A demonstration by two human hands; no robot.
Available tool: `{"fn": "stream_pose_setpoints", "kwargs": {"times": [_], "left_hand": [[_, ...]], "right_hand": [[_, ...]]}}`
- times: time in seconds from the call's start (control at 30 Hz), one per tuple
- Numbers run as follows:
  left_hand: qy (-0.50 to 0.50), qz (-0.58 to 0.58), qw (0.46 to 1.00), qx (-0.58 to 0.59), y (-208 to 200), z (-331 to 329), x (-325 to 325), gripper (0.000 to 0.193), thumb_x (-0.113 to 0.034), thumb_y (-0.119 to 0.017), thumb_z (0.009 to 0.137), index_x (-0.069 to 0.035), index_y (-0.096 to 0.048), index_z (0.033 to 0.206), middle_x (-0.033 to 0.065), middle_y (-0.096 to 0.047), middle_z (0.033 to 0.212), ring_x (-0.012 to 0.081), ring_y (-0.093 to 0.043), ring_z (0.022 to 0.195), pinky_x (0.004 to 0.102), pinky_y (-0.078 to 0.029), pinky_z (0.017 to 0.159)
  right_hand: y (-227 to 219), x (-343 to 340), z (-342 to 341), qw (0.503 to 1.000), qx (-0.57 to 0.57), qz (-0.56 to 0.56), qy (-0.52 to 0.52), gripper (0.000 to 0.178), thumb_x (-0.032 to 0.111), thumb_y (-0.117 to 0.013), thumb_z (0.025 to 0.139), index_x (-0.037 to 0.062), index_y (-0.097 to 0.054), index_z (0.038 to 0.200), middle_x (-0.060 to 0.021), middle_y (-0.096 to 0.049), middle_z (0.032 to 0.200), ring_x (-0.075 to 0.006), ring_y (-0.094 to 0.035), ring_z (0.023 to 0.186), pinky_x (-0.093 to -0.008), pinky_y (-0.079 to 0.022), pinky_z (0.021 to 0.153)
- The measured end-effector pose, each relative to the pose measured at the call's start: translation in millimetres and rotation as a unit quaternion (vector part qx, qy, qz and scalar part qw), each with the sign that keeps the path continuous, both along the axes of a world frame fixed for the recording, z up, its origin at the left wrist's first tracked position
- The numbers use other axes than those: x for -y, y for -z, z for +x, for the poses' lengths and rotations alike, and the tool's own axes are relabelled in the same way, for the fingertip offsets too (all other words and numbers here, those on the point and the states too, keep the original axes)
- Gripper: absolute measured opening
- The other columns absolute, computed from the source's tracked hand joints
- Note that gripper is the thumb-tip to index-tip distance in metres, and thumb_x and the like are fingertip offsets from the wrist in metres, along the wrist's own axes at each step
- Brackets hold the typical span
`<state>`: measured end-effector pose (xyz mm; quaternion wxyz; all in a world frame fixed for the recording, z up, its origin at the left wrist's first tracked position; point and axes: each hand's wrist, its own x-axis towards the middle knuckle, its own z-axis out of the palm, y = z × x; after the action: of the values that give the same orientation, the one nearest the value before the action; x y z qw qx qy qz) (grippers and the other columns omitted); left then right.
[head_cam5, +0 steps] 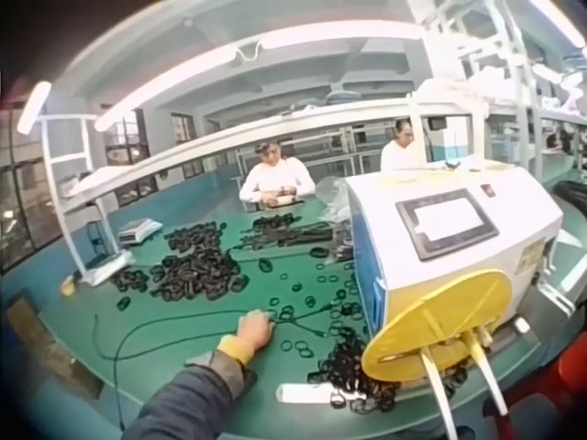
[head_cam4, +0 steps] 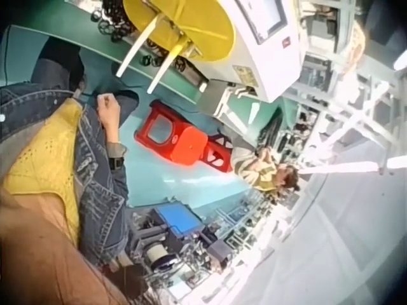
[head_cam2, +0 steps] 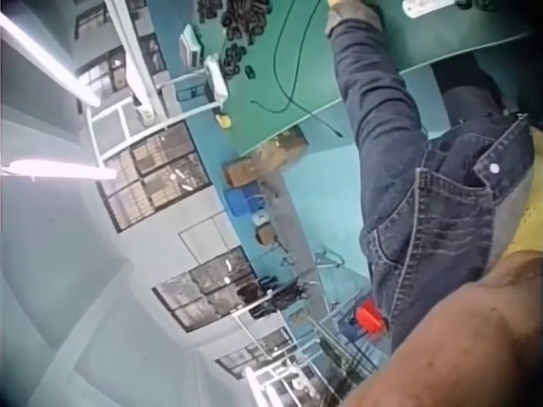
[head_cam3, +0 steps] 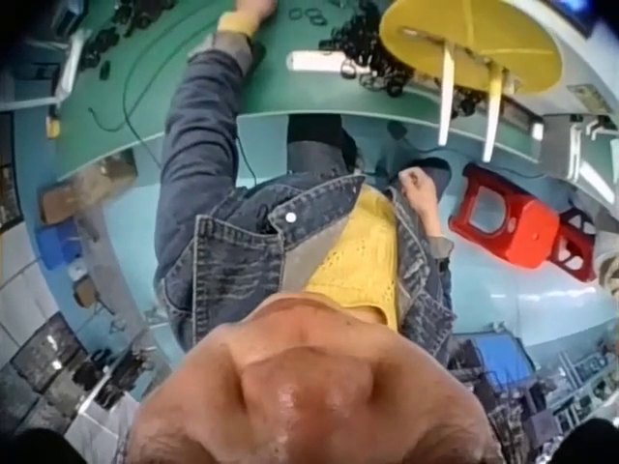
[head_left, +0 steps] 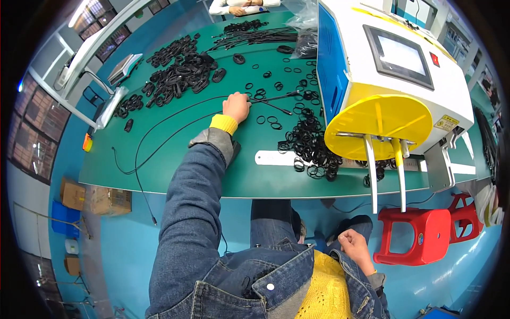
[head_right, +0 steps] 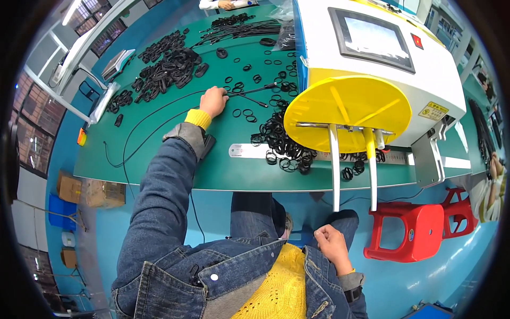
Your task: The person winds a cable around the machine's spindles, removes the coiled cable, and secures it with a tie. After repeating this, the person gathers and straightens a bundle of cables on the table before winding and tying more cables.
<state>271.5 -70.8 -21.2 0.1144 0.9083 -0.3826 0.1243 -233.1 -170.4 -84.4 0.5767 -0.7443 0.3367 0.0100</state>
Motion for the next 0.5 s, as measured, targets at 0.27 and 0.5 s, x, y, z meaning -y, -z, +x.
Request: {"fn": "stream_pose_setpoints", "kwargs": {"times": [0.27, 0.5], "left_hand": [[-0.018, -0.299, 0.95, 0.088, -17, 16, -28, 0.011, -0.016, -0.055, 0.086, -0.009, -0.058, 0.093, 0.0108, -0.062, 0.084, 0.0279, -0.061, 0.078, 0.0389, -0.048, 0.067], [0.092, -0.515, 0.851, 0.053, -94, -53, -46, 0.014, -0.007, -0.058, 0.085, -0.006, -0.063, 0.098, 0.0069, -0.059, 0.075, 0.0143, -0.056, 0.069, 0.0257, -0.045, 0.063]], "right_hand": [[-1, 2, 1, 1.0, 0.015, 0.025, -0.001, 0.016, 0.015, -0.056, 0.086, 0.0002, -0.055, 0.081, 0.0003, -0.053, 0.062, -0.0059, -0.052, 0.054, -0.0219, -0.04, 0.049], [-19, 2, 0, 0.991, 0.108, -0.057, 0.061, 0.012, 0.011, -0.057, 0.084, -0.0007, -0.06, 0.087, -0.0031, -0.055, 0.064, -0.0094, -0.052, 0.056, -0.0245, -0.041, 0.05]]}}
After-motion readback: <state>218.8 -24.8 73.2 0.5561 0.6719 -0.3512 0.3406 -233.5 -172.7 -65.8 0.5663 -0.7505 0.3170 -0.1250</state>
